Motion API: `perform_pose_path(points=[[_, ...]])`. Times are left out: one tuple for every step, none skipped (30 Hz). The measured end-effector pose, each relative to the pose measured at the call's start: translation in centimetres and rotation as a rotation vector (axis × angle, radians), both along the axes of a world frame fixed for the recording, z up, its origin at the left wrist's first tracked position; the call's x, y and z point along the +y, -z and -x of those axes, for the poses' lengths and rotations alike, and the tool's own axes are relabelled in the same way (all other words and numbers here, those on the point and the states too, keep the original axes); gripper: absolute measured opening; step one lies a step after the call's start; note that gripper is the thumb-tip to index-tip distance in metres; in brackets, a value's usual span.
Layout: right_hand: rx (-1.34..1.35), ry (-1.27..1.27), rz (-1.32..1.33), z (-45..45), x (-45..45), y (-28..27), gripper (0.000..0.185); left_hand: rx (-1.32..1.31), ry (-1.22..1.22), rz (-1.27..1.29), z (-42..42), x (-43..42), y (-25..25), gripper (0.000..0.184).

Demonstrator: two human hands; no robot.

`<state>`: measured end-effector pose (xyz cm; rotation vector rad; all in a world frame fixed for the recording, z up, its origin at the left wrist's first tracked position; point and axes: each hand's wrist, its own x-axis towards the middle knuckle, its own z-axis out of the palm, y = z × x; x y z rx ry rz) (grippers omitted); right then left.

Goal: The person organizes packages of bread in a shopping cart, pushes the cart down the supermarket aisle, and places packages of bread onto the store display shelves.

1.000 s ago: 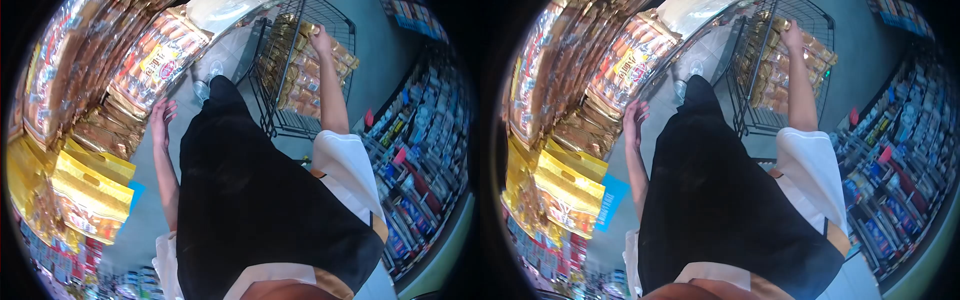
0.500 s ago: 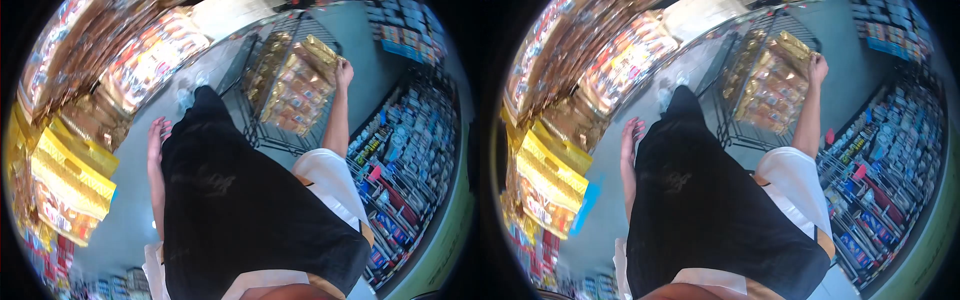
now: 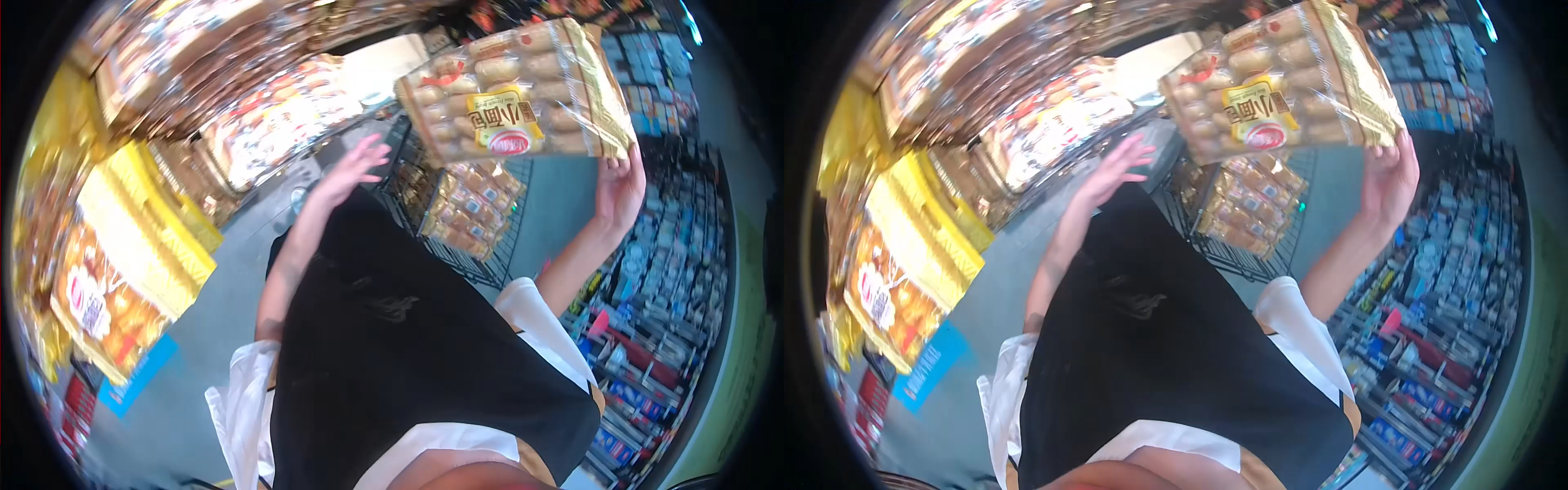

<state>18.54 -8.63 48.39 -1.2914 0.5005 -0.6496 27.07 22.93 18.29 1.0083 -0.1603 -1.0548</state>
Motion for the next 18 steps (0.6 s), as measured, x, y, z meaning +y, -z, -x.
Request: perform_pose_path(points=[[0.026, 0.012, -0.08, -1.3, 3.0, -0.2, 0.027, 0.062, -0.059, 0.011, 0.6, -0.5, -0.4, 0.072], [0.028, -0.165, -0.148, -1.6, 2.8, 1.1, 0.029, 0.103, -0.135, 0.093, 1.0, -0.7, 0.1, 0.072], [0.052, -0.204, -0.22, -2.7, 3.4, 2.8, 0.027, 0.142, -0.21, 0.175, 1.1, 0.1, 0.0, 0.072], [0.135, -0.15, -0.227, -4.1, 4.8, 4.5, 0.024, 0.135, -0.319, 0.091, 1.2, 2.0, 0.2, 0.071], [0.216, -0.091, -0.226, -5.5, 6.2, 6.2, 0.022, 0.128, -0.421, 0.011, 1.3, 4.0, -0.9, 0.071], [0.254, -0.308, -0.239, -5.9, 4.8, 9.3, 0.018, 0.122, -0.513, -0.067, 1.3, 5.7, -1.4, 0.07], [0.289, -0.52, -0.247, -6.0, 3.1, 13.1, 0.015, 0.166, -0.58, -0.155, 1.4, 7.7, -0.5, 0.065], [0.307, -0.502, -0.281, -7.0, 3.8, 16.2, 0.012, 0.175, -0.649, -0.202, 1.2, 9.6, -0.8, 0.061], [0.331, -0.483, -0.314, -8.0, 5.0, 19.1, 0.01, 0.191, -0.718, -0.249, 1.3, 11.2, -1.2, 0.056], [0.291, -0.5, -0.359, -9.1, 6.4, 22.4, 0.005, 0.15, -0.815, -0.256, 1.3, 12.2, -0.3, 0.053], [0.251, -0.514, -0.406, -10.0, 7.6, 25.6, 0.001, 0.108, -0.909, -0.264, 1.3, 12.8, 0.5, 0.049], [0.233, -0.484, -0.443, -10.5, 8.0, 29.2, 0.003, 0.106, -1.028, -0.252, 1.2, 12.8, -0.3, 0.053], [0.209, -0.455, -0.479, -11.2, 8.3, 32.2, 0.006, -0.007, -1.092, -0.275, 1.0, 12.8, 0.3, 0.056], [0.2, -0.45, -0.545, -11.7, 9.0, 33.8, 0.007, -0.117, -1.154, -0.3, 0.8, 12.6, 1.5, 0.058], [0.195, -0.445, -0.613, -12.0, 9.8, 34.8, 0.008, -0.225, -1.213, -0.33, 0.8, 12.5, 1.4, 0.061], [0.183, -0.48, -0.587, -12.3, 10.4, 35.5, 0.007, -0.227, -1.213, -0.346, 0.9, 12.9, 1.4, 0.067], [0.198, -0.491, -0.574, -12.7, 11.2, 35.8, 0.007, -0.231, -1.223, -0.374, 0.9, 13.4, 0.4, 0.068], [0.207, -0.497, -0.562, -13.2, 12.0, 35.7, 0.007, -0.239, -1.228, -0.399, 0.6, 13.8, -0.5, 0.069]])
